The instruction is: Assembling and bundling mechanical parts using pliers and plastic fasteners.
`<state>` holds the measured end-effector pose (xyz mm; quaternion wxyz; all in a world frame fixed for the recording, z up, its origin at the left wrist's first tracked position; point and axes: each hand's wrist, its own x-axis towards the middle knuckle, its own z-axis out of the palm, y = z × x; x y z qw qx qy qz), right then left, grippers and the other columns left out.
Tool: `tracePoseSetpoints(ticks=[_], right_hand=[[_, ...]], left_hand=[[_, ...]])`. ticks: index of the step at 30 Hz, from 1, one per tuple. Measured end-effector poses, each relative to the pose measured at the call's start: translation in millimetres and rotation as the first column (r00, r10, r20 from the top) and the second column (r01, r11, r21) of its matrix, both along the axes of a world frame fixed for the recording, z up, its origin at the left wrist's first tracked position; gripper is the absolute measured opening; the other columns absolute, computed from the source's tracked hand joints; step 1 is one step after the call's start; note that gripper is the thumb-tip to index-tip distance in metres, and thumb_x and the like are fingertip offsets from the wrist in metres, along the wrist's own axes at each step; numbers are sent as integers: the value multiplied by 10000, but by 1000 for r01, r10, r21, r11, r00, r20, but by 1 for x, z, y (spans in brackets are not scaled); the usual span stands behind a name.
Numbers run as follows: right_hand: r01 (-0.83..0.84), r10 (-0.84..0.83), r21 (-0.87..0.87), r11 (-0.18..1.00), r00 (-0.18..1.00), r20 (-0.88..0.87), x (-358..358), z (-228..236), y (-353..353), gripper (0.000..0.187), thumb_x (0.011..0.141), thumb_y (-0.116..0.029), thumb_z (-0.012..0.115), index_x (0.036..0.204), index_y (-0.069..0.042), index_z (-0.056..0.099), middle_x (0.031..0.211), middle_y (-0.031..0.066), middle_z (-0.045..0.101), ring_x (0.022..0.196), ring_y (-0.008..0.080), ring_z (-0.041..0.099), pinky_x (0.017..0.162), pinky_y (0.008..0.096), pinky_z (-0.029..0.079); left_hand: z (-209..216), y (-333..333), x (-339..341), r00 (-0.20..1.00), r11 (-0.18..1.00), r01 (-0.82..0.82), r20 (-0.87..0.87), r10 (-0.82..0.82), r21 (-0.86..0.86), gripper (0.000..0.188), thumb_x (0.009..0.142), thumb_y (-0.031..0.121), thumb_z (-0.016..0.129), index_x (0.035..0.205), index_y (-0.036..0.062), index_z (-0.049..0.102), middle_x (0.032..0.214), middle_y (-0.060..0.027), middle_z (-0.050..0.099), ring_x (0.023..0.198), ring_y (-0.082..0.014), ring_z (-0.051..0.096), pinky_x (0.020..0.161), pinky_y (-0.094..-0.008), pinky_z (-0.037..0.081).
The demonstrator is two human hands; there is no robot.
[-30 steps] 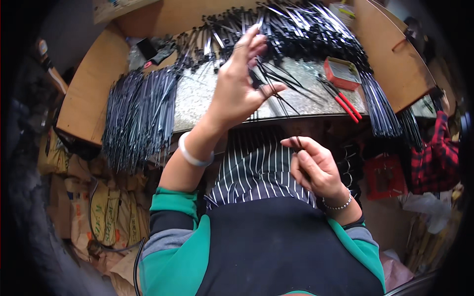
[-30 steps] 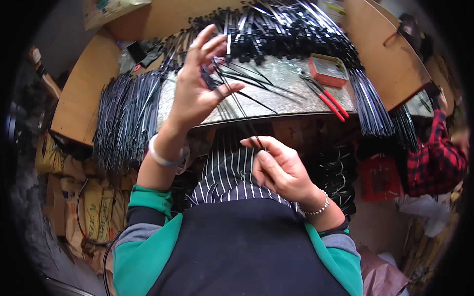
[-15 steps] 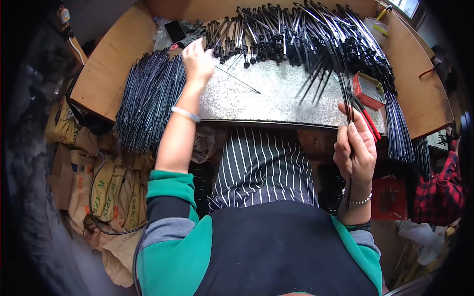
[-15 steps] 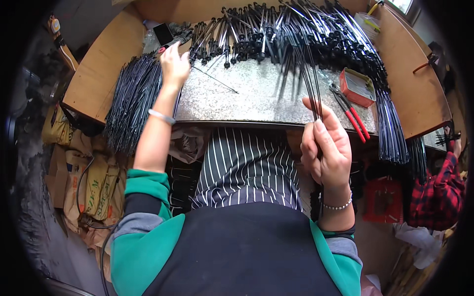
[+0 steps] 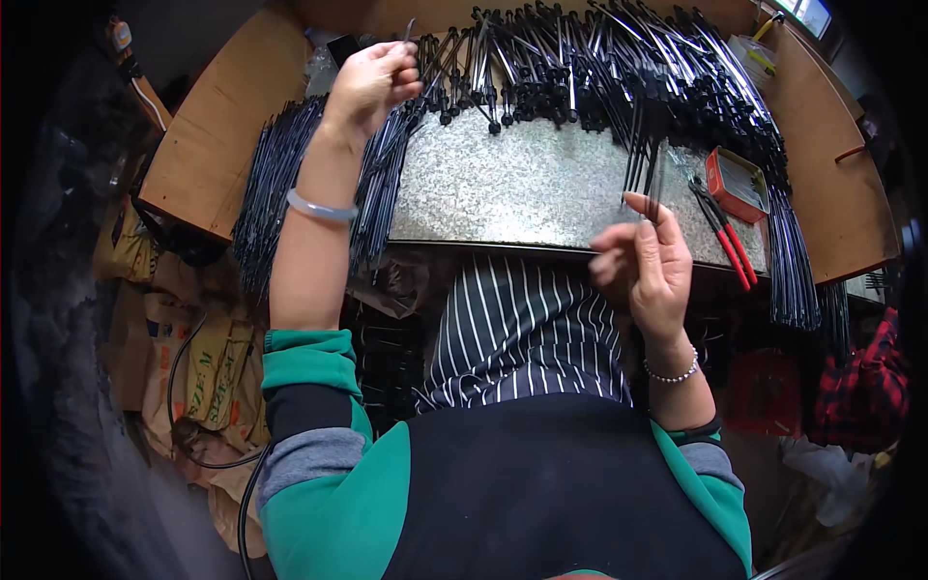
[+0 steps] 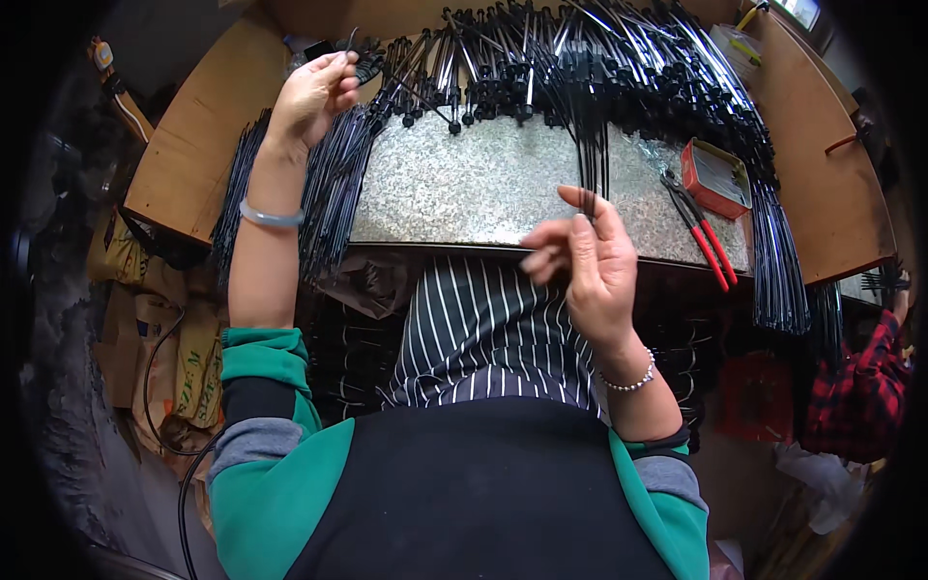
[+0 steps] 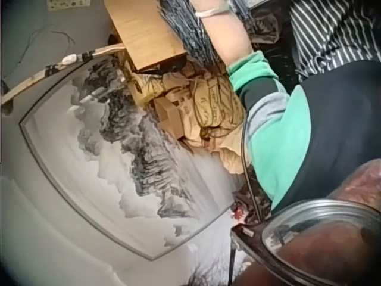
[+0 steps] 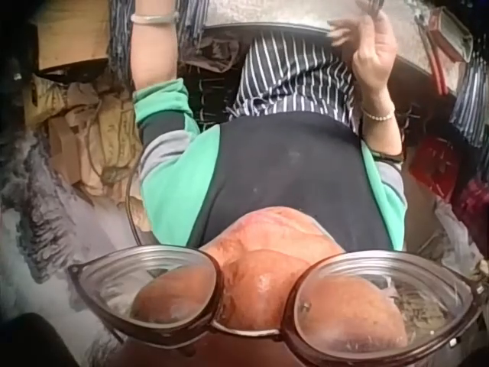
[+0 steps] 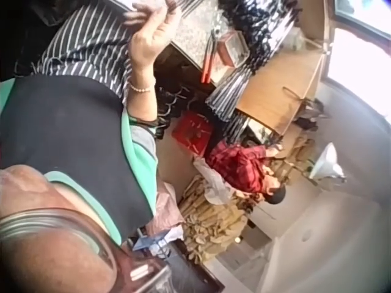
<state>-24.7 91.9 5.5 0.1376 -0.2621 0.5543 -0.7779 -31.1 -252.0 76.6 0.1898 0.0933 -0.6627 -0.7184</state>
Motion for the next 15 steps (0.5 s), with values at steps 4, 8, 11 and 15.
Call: tracePoseSetpoints(ticks=[4,8,11,15], right_hand=[[-43,40,-42,998,997,-72,4,-10,-34,288,983,-154,315,1212,14,365,1036,212,601,955,248,615,834,331,508],[-164,179,-105,981,971,158,8,2,-39,282,987,-161,311,1201,6,388,763,97,569,585,111,544,531,209,459],[-174,201,-128,976,947,251,3,15,-25,265,983,-157,341,1187,-2,413,560,-23,363,388,21,273,350,158,242],[-153,179,-125,980,958,225,-13,29,-8,257,977,-143,366,1167,15,433,565,-30,353,401,18,286,361,155,254]], left_hand=[[0,113,8,970,949,139,-233,-73,282,151,939,118,446,945,-26,494,768,-68,553,690,-172,607,747,-353,547],[-25,151,11,967,951,185,-220,-131,247,144,916,125,511,982,-3,513,733,-68,569,698,-183,613,680,-335,555],[-35,112,21,998,899,16,-53,-43,-437,158,875,145,579,958,12,564,749,-60,581,628,-150,585,605,-290,514],[-107,1,41,884,-72,-159,-174,434,-985,269,755,170,658,959,29,555,860,-140,596,846,-298,576,750,-403,468]])
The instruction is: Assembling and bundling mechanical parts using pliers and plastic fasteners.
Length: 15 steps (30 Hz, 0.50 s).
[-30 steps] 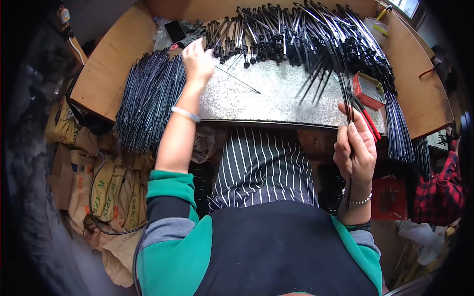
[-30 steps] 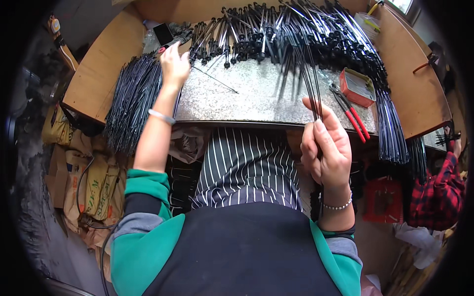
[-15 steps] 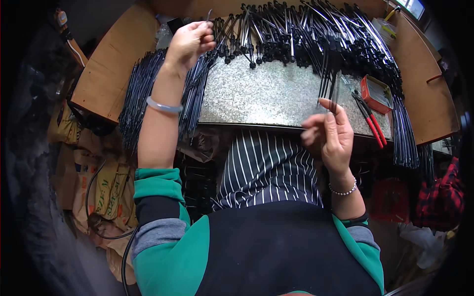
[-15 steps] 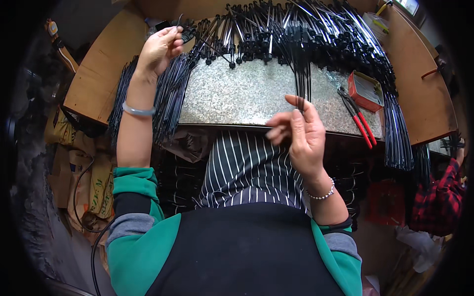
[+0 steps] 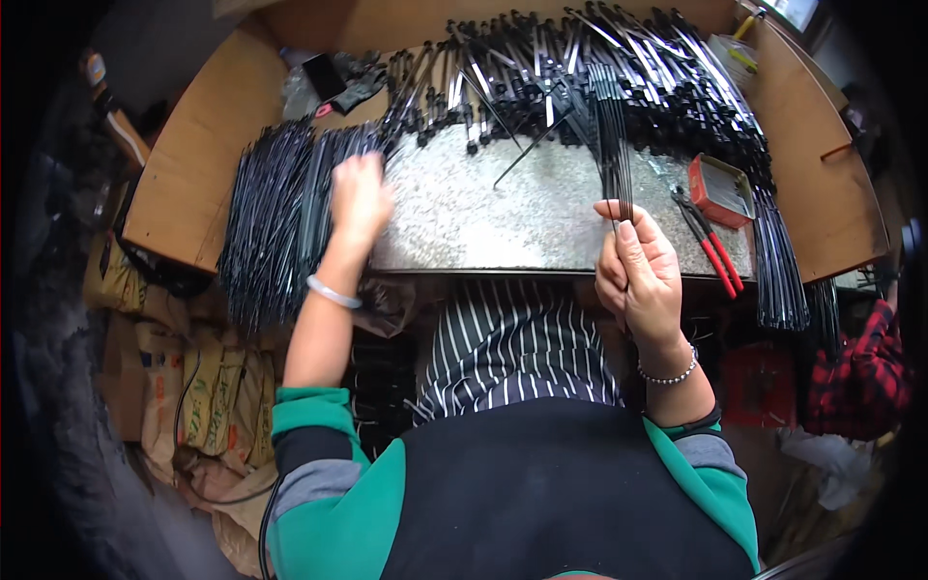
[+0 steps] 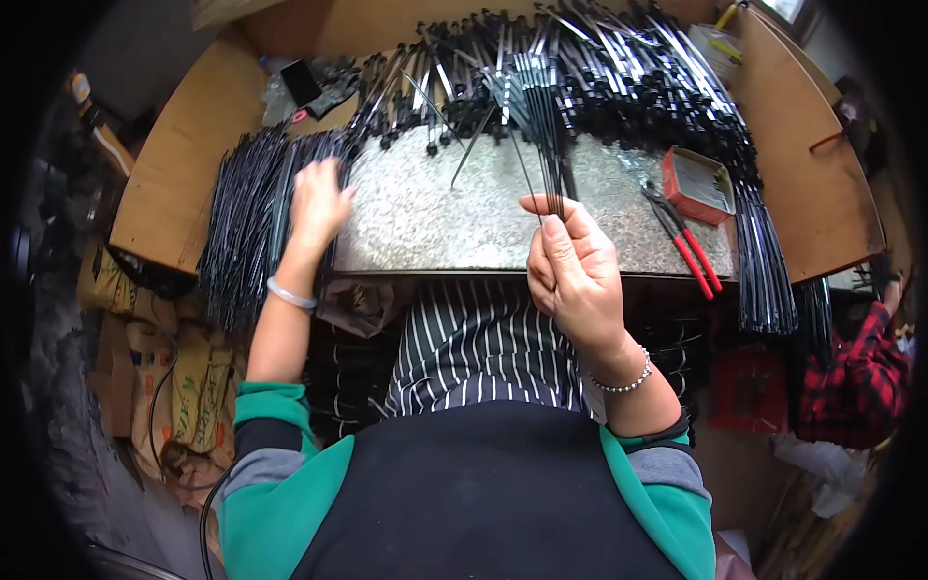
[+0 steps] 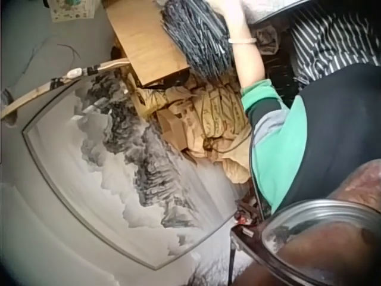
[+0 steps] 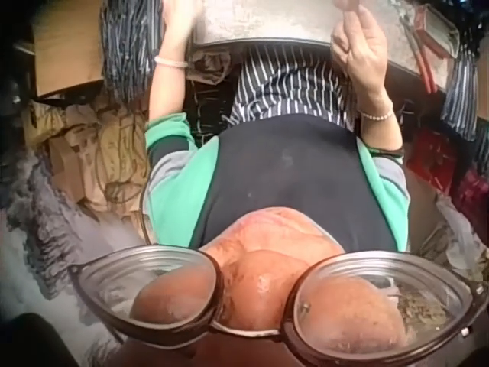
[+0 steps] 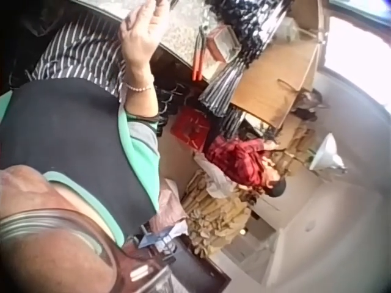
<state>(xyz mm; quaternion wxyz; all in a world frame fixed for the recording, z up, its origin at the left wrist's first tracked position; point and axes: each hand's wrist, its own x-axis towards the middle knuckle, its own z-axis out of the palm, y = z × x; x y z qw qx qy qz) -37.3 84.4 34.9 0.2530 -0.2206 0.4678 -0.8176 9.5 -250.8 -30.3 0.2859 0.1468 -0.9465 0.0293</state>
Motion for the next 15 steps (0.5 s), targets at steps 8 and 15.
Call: tracePoseSetpoints(ticks=[8,15], right_hand=[[52,-50,22,998,996,-74,-15,-9,7,269,974,-155,384,1149,31,469,561,-30,355,398,21,285,358,157,259],[183,-169,34,982,952,-255,-24,-20,-3,257,971,-153,382,1124,35,470,794,103,598,647,128,577,613,232,479]], left_hand=[[-4,-34,11,971,975,-206,142,194,78,150,813,166,576,909,61,621,896,-130,599,814,-345,595,712,-443,475],[90,49,-9,908,698,380,-388,-156,607,148,878,127,574,945,17,648,815,-43,600,623,-127,594,521,-253,455]])
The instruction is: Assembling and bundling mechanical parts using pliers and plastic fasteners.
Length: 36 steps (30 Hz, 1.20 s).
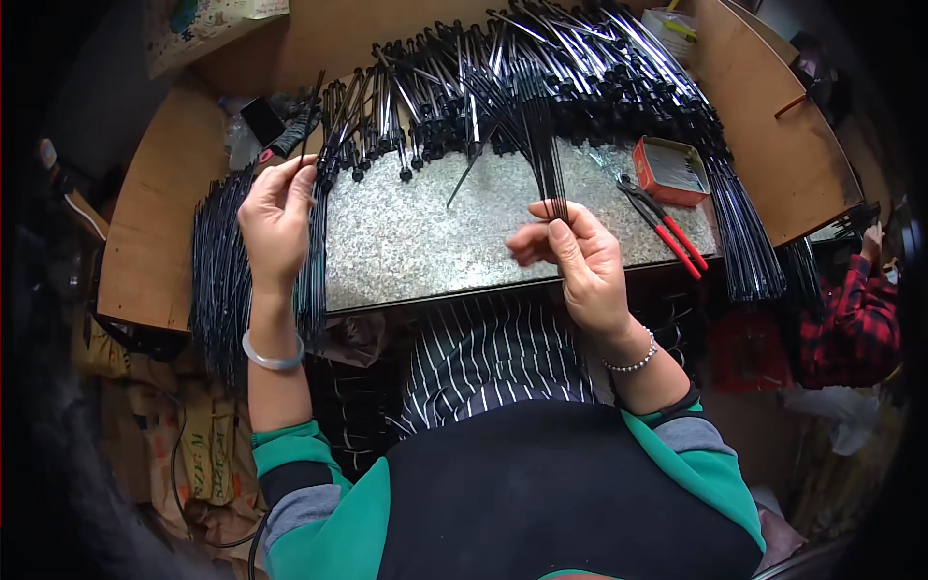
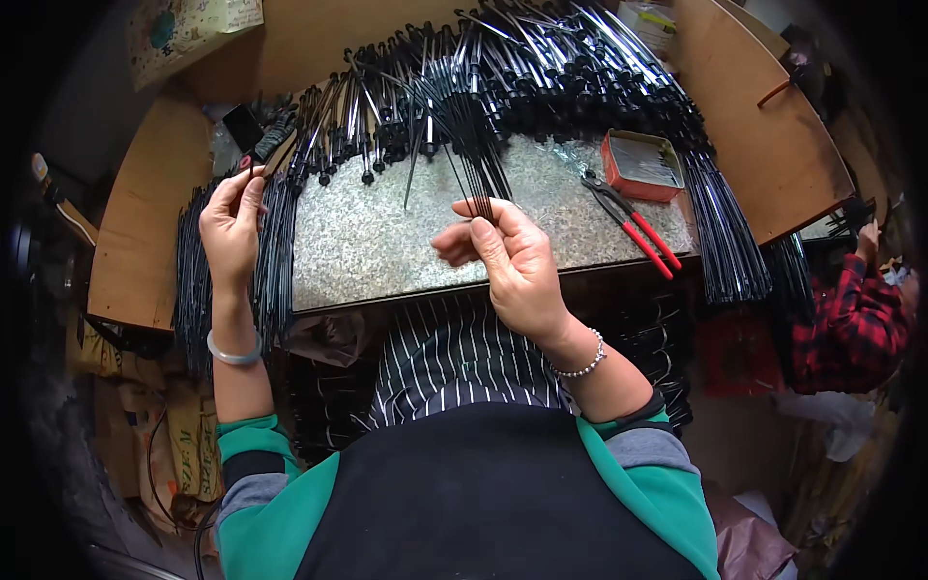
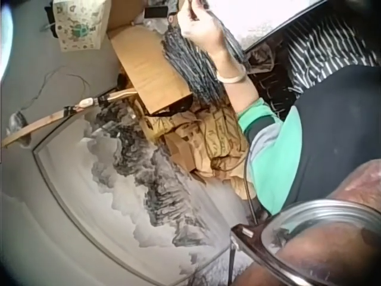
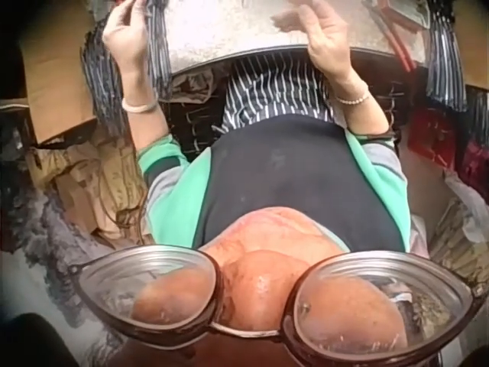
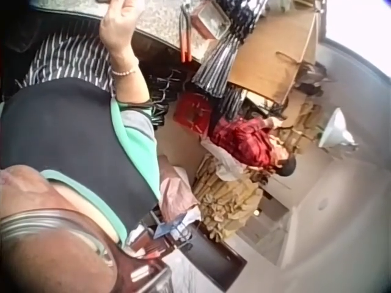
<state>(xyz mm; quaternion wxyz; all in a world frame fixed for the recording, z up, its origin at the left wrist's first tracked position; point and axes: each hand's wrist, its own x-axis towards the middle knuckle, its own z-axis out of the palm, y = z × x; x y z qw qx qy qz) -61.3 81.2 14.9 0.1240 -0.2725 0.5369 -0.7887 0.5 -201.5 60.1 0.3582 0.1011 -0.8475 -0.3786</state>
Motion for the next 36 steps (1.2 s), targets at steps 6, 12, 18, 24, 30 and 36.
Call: tracePoseSetpoints(ticks=[6,12,18,24,30,36], right_hand=[[-213,233,-133,968,959,162,3,0,-1,267,976,-161,349,1150,28,420,963,208,621,915,251,629,860,355,493],[-357,377,-124,926,851,364,7,26,32,294,989,-169,296,1180,27,405,579,40,451,340,44,312,304,166,258],[-398,383,-23,917,864,325,6,37,61,315,979,-152,340,1197,62,420,531,-22,356,370,26,265,331,168,231],[-148,225,365,919,958,-179,25,-25,100,177,916,-21,431,1038,29,548,634,18,525,518,57,478,478,206,386],[316,32,531,786,837,-546,7,-190,86,117,827,-6,521,943,9,534,785,190,586,715,371,571,631,389,479],[155,404,944,292,874,-269,-7,-104,93,198,818,-119,596,959,19,616,827,203,633,753,333,631,677,331,497]], left_hand=[[-3,100,-9,830,482,526,-300,-470,701,173,895,115,549,1022,4,512,818,-77,580,683,-148,623,543,-249,548],[-71,95,-30,875,555,482,-345,-339,678,289,896,156,559,1109,-12,460,947,-98,558,894,-178,591,774,-288,501],[-58,105,-80,855,296,462,-331,-399,836,396,961,289,424,1167,-50,425,1016,-108,558,917,-149,548,844,-278,436],[-8,140,-98,654,383,737,-441,-615,558,200,958,163,427,1037,-17,457,758,-49,551,711,-142,572,697,-279,494],[-83,155,-92,716,655,691,-162,-679,306,144,919,88,475,1038,8,467,816,-86,606,766,-136,594,744,-289,478],[-97,133,-75,766,768,640,84,-637,-7,116,841,17,563,956,2,564,880,-80,580,878,-182,587,809,-292,462]])
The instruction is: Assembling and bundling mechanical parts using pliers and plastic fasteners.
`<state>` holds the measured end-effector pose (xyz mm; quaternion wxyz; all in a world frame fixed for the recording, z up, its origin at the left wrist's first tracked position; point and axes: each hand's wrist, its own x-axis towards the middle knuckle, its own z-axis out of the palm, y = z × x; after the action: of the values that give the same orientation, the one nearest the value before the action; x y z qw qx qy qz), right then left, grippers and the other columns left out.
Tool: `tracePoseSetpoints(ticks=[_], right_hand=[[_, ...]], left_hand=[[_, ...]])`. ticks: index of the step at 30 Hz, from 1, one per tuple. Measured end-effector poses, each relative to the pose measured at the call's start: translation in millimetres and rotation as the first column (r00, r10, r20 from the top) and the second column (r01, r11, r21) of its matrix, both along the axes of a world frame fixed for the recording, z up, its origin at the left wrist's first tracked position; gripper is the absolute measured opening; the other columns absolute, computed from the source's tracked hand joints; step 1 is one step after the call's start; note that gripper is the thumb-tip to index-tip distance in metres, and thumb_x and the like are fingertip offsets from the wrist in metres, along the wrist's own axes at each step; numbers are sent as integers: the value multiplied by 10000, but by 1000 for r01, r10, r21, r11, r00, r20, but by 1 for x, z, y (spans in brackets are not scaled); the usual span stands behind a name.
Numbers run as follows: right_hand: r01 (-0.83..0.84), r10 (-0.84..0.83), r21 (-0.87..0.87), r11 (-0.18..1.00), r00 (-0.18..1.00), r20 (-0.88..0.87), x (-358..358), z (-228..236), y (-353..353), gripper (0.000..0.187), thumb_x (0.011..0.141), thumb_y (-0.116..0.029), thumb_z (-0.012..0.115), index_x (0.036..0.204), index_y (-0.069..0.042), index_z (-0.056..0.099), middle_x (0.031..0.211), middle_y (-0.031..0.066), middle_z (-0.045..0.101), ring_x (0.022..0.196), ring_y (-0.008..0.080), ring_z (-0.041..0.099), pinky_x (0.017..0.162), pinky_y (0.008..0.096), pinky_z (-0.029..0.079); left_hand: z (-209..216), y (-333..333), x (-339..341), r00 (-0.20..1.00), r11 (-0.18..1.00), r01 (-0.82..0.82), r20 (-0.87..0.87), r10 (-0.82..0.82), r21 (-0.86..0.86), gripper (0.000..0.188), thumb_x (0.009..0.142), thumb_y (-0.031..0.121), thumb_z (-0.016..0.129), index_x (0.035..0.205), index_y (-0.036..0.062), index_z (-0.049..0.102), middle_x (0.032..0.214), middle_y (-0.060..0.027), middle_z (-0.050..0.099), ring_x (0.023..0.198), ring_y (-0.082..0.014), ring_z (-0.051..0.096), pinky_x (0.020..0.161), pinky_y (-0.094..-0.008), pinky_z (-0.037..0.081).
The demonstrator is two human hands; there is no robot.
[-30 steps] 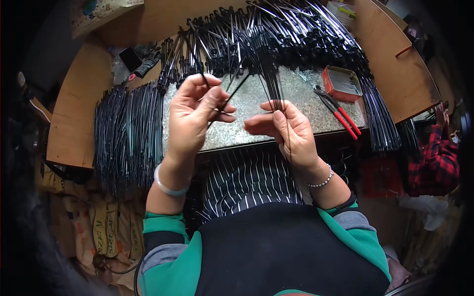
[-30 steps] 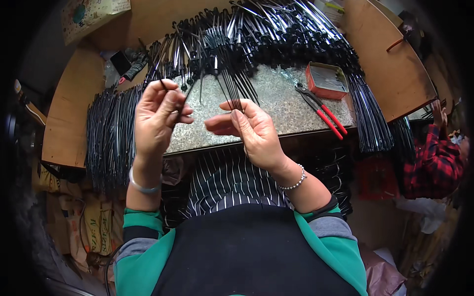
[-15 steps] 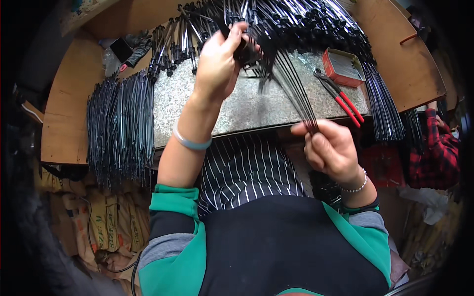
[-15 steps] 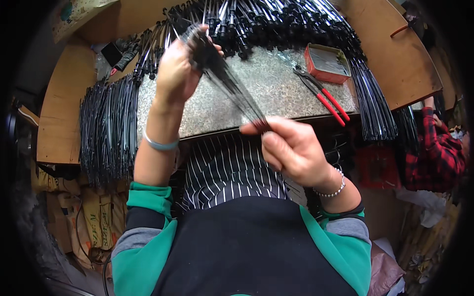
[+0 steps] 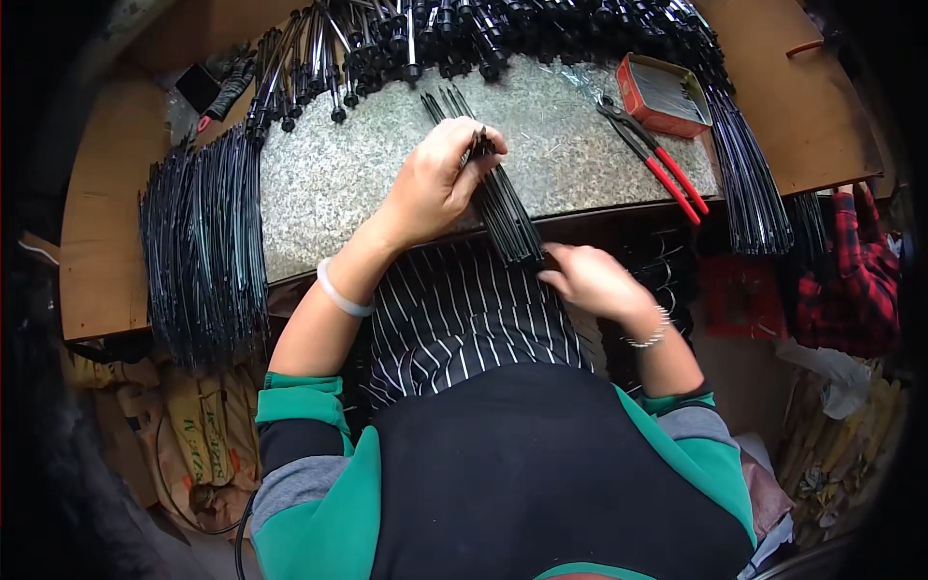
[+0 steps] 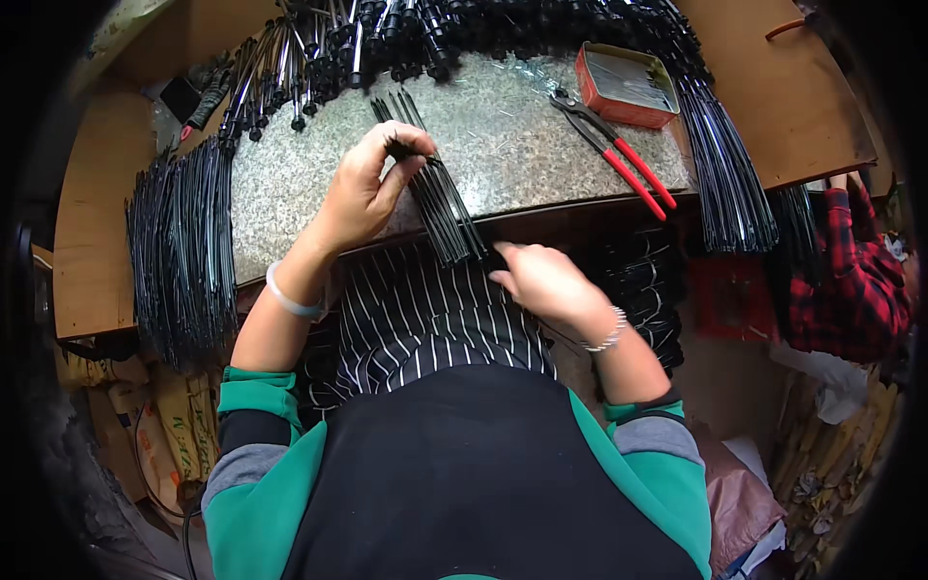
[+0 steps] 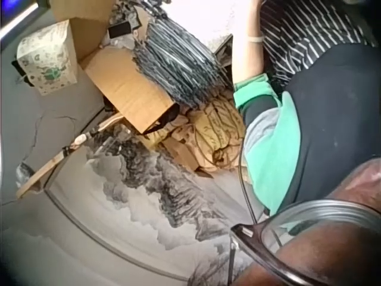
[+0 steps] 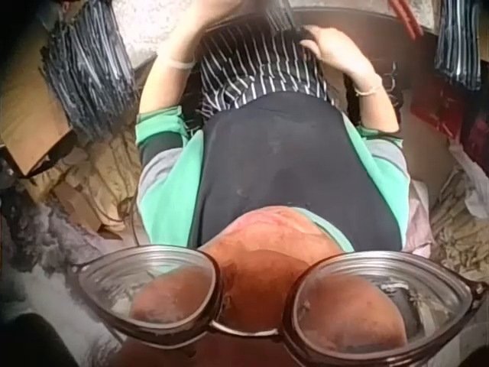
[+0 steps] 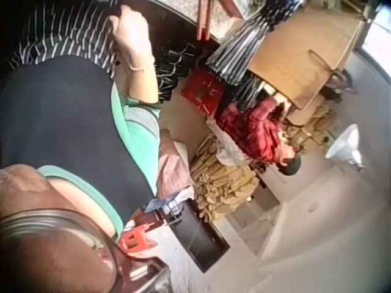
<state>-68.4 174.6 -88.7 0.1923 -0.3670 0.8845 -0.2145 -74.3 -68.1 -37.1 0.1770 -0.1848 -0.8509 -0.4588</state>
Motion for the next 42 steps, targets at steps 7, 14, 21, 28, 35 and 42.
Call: tracePoseSetpoints(ticks=[7,14,21,28,35,42], right_hand=[[-50,-62,-519,854,979,-196,-64,52,-47,172,787,-126,652,926,-25,655,758,88,613,623,206,594,591,294,479],[-281,168,-566,775,955,-244,-96,24,-77,214,750,-66,661,958,-27,626,898,103,592,722,225,609,624,293,487],[-256,171,-451,855,960,-221,-92,28,-79,245,740,-88,674,978,-52,630,930,96,592,847,250,604,721,323,485],[-275,173,-478,834,953,-247,-94,22,-80,210,752,-113,652,962,-119,648,908,57,595,814,257,605,695,347,487],[-205,138,-609,766,978,-156,-88,32,-63,123,735,-97,631,834,-23,638,817,107,618,730,285,617,657,337,500],[18,-16,-628,778,1000,9,-74,32,-58,188,763,-42,626,945,3,638,878,109,638,799,186,639,692,275,507]], left_hand=[[-5,-1,5,995,998,-25,-100,20,-51,267,723,8,667,967,116,667,819,-60,566,718,-163,587,600,-271,481],[-8,-3,5,982,996,-76,-173,81,37,325,680,-27,711,993,45,661,867,-81,603,754,-157,626,667,-244,507],[-13,-2,5,984,996,-65,-167,55,-57,310,677,-35,715,971,48,664,930,-104,590,782,-165,618,675,-246,514],[3,-2,11,902,980,157,-421,-92,122,272,631,208,785,829,46,695,1140,-159,503,1061,-257,530,858,-340,470],[-2,13,0,946,980,199,-258,-198,-22,346,686,-113,588,978,49,684,1013,-124,626,920,-242,623,811,-318,504],[-8,10,1,935,980,196,-293,-200,-41,457,646,-178,519,1017,46,667,1076,-148,610,964,-266,617,844,-325,504]])
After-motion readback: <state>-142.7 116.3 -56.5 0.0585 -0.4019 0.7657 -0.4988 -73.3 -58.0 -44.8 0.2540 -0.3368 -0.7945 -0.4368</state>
